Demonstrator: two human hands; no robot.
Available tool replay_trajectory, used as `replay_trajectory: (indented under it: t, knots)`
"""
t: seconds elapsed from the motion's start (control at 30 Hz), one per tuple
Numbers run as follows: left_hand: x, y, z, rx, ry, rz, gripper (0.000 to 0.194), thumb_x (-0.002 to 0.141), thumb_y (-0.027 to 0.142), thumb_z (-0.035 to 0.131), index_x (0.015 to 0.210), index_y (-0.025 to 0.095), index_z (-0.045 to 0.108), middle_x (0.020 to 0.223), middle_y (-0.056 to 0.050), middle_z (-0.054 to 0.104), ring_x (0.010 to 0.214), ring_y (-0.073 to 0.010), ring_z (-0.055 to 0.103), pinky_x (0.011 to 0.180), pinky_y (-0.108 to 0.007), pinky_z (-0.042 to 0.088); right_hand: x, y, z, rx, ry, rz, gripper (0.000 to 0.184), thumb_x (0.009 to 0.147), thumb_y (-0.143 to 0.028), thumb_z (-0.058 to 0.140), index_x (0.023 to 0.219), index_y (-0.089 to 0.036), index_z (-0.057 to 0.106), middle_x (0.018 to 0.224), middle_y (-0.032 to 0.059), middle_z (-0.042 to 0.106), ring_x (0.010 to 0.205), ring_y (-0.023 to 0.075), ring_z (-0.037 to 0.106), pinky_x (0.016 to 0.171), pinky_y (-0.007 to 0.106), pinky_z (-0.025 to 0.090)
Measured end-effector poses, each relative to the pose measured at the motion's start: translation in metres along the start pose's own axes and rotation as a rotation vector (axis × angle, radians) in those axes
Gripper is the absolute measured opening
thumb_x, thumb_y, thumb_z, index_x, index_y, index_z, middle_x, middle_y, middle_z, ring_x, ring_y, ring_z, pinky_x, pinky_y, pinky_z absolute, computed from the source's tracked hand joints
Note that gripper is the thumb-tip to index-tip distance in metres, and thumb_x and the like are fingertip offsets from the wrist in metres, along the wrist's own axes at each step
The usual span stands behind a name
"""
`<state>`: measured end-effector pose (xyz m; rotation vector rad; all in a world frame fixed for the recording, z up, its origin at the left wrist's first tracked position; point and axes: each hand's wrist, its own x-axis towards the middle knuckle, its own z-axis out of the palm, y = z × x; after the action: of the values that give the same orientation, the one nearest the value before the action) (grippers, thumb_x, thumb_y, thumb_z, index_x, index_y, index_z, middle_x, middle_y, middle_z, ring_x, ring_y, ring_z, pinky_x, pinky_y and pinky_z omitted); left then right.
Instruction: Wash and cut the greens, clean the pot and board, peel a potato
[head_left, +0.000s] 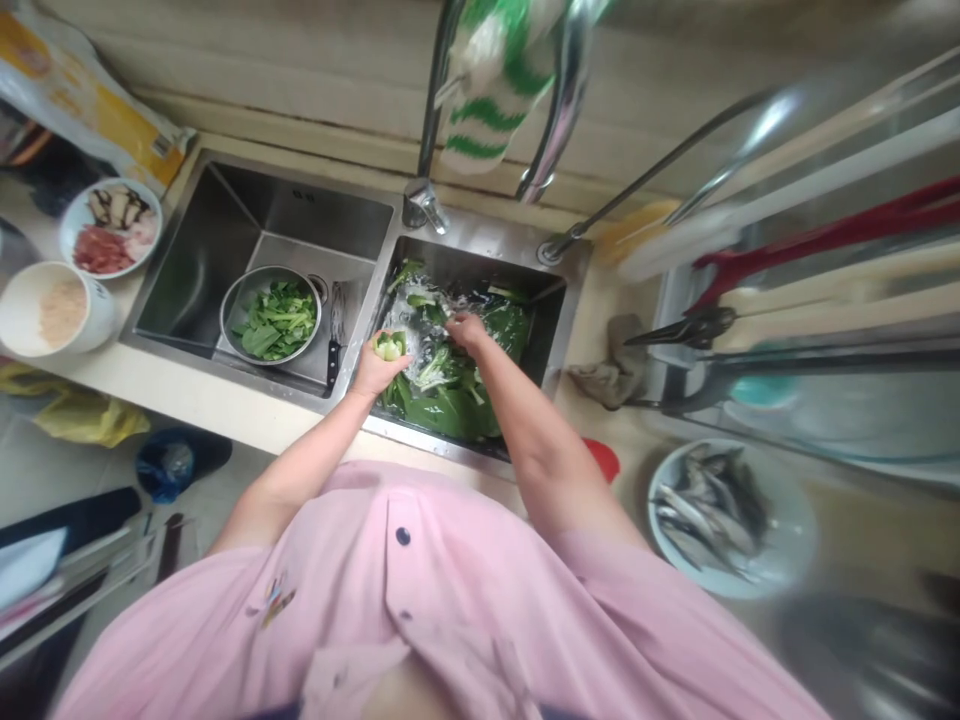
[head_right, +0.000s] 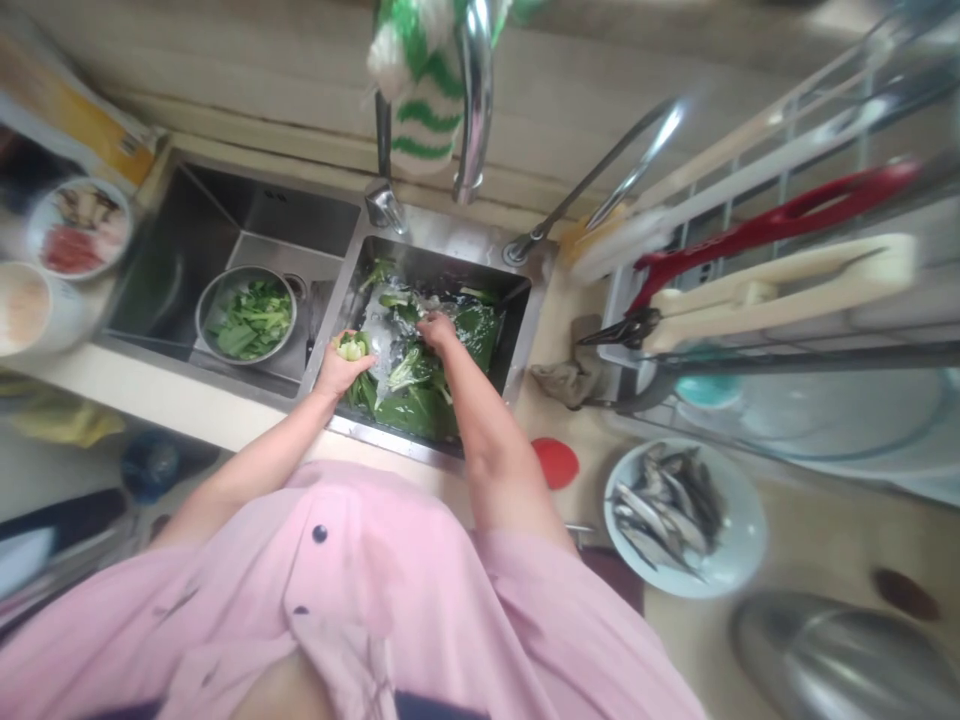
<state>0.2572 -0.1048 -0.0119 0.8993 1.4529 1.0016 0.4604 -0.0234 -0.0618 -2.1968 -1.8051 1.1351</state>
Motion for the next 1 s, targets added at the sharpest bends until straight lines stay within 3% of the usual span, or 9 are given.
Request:
replay_trajectory:
  t: [0.13, 0.27, 0.37, 0.47, 0.63, 0.73, 0.87, 1.0]
  knots:
    - [-0.006, 0.004, 0.004, 0.039, -0.053, 0.093, 0.037, 0.058, 0.015, 0.086, 0.087, 0.020, 0.062, 0.080, 0.000, 0.073, 0.076, -0.0152, 0.069, 0.080, -0.026, 0.054, -0.027, 0.007, -0.029, -0.076, 0.008, -0.003, 0.033, 0.081, -0.017, 0.069, 0.111, -0.011, 0.079, 0.096, 0.0142, 0.075, 0.097, 0.0282, 0.069, 0.093, 0.035, 0.050]
    - [-0.009, 0.017, 0.013, 0.070, -0.051, 0.200, 0.037, 0.062, 0.014, 0.086, 0.090, 0.021, 0.062, 0.091, -0.003, 0.077, 0.088, -0.0181, 0.072, 0.088, -0.029, 0.054, -0.057, -0.006, -0.068, -0.064, 0.105, -0.297, 0.035, 0.079, -0.017, 0.060, 0.107, -0.015, 0.081, 0.099, 0.0093, 0.070, 0.086, 0.0214, 0.064, 0.088, 0.031, 0.048]
    - [-0.009, 0.030, 0.020, 0.141, -0.101, 0.305, 0.040, 0.061, 0.016, 0.088, 0.092, 0.021, 0.063, 0.097, -0.004, 0.077, 0.090, -0.0189, 0.071, 0.090, -0.029, 0.052, -0.083, -0.022, -0.080, 0.007, 0.037, -0.478, 0.035, 0.074, -0.016, 0.060, 0.102, -0.014, 0.079, 0.086, 0.0052, 0.066, 0.073, 0.0172, 0.057, 0.080, 0.029, 0.047]
    - [-0.010, 0.041, 0.024, 0.224, -0.109, 0.323, 0.044, 0.056, 0.018, 0.092, 0.090, 0.021, 0.064, 0.085, -0.001, 0.073, 0.079, -0.0172, 0.066, 0.083, -0.027, 0.050, -0.103, -0.033, -0.076, 0.163, -0.048, -0.494, 0.032, 0.075, -0.022, 0.063, 0.104, -0.014, 0.074, 0.076, 0.0010, 0.062, 0.069, 0.0163, 0.053, 0.074, 0.028, 0.046]
    - [-0.017, 0.049, 0.020, 0.241, -0.096, 0.338, 0.038, 0.060, 0.017, 0.088, 0.087, 0.021, 0.062, 0.076, 0.003, 0.065, 0.071, -0.0151, 0.060, 0.075, -0.026, 0.046, -0.119, -0.037, -0.063, 0.347, -0.076, -0.444, 0.032, 0.082, -0.035, 0.063, 0.105, -0.015, 0.070, 0.079, 0.0022, 0.064, 0.073, 0.0176, 0.055, 0.071, 0.028, 0.046]
    - [-0.022, 0.050, 0.017, 0.249, -0.094, 0.335, 0.037, 0.060, 0.015, 0.087, 0.087, 0.022, 0.062, 0.075, 0.002, 0.064, 0.072, -0.0172, 0.060, 0.077, -0.028, 0.045, -0.124, -0.040, -0.060, 0.226, -0.072, -0.460, 0.028, 0.087, -0.032, 0.056, 0.105, -0.015, 0.071, 0.076, 0.0024, 0.064, 0.071, 0.0181, 0.054, 0.072, 0.029, 0.044]
    - [-0.028, 0.048, 0.016, 0.323, -0.074, 0.398, 0.035, 0.060, 0.008, 0.080, 0.086, 0.023, 0.063, 0.076, 0.001, 0.064, 0.077, -0.0200, 0.061, 0.082, -0.030, 0.046, -0.134, -0.051, -0.058, -0.062, -0.066, -0.506, 0.023, 0.087, -0.015, 0.051, 0.099, -0.015, 0.070, 0.084, 0.0079, 0.069, 0.076, 0.0208, 0.058, 0.076, 0.029, 0.043]
    - [-0.029, 0.047, 0.012, 0.439, -0.165, 0.457, 0.035, 0.057, 0.001, 0.072, 0.084, 0.023, 0.065, 0.077, 0.000, 0.065, 0.078, -0.0219, 0.062, 0.082, -0.031, 0.046, -0.141, -0.059, -0.054, -0.331, -0.119, -0.462, 0.022, 0.091, -0.015, 0.052, 0.101, -0.010, 0.070, 0.097, 0.0169, 0.072, 0.080, 0.0241, 0.061, 0.073, 0.030, 0.040]
